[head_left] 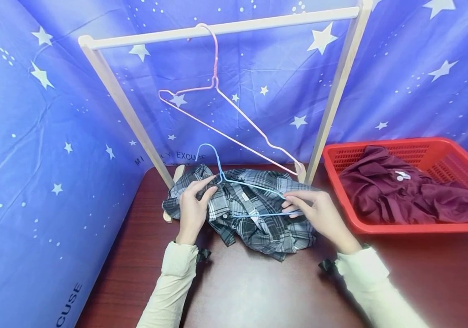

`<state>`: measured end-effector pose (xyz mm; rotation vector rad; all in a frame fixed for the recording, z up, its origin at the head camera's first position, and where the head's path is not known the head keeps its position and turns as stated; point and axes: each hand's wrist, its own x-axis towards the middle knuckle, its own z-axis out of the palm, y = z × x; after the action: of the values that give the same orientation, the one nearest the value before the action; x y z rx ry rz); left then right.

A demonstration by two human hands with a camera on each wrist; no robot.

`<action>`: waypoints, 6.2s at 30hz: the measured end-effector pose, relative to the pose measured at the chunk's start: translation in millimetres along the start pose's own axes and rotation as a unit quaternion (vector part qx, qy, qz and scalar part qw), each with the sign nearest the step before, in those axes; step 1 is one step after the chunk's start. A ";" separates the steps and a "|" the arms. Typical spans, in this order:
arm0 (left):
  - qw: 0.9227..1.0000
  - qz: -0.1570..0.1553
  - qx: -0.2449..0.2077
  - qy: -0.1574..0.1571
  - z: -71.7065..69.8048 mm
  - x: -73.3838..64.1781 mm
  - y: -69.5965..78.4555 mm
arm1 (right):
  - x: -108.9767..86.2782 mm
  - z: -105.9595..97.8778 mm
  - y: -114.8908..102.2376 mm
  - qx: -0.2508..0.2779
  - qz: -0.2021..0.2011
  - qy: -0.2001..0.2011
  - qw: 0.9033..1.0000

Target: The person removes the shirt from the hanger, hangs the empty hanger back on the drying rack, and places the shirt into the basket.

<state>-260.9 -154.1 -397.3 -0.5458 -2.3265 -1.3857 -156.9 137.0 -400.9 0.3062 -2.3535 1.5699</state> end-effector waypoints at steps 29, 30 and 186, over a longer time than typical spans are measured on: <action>0.996 0.043 0.079 0.014 -8.7 -4.3 -11.0 | -14.3 -49.7 1.2 -0.062 0.029 0.041 0.997; 0.996 0.042 0.080 0.013 -8.9 -4.1 -11.2 | -14.7 -51.2 0.8 -0.063 0.029 0.043 0.997; 0.972 -0.102 0.047 0.207 -74.9 100.0 -48.6 | 20.5 -89.9 -73.9 0.182 -0.197 0.329 0.906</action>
<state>-361.9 -228.5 -349.9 0.0173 -2.1297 -1.3160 -140.1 191.6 -297.5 0.2550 -1.3892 1.5755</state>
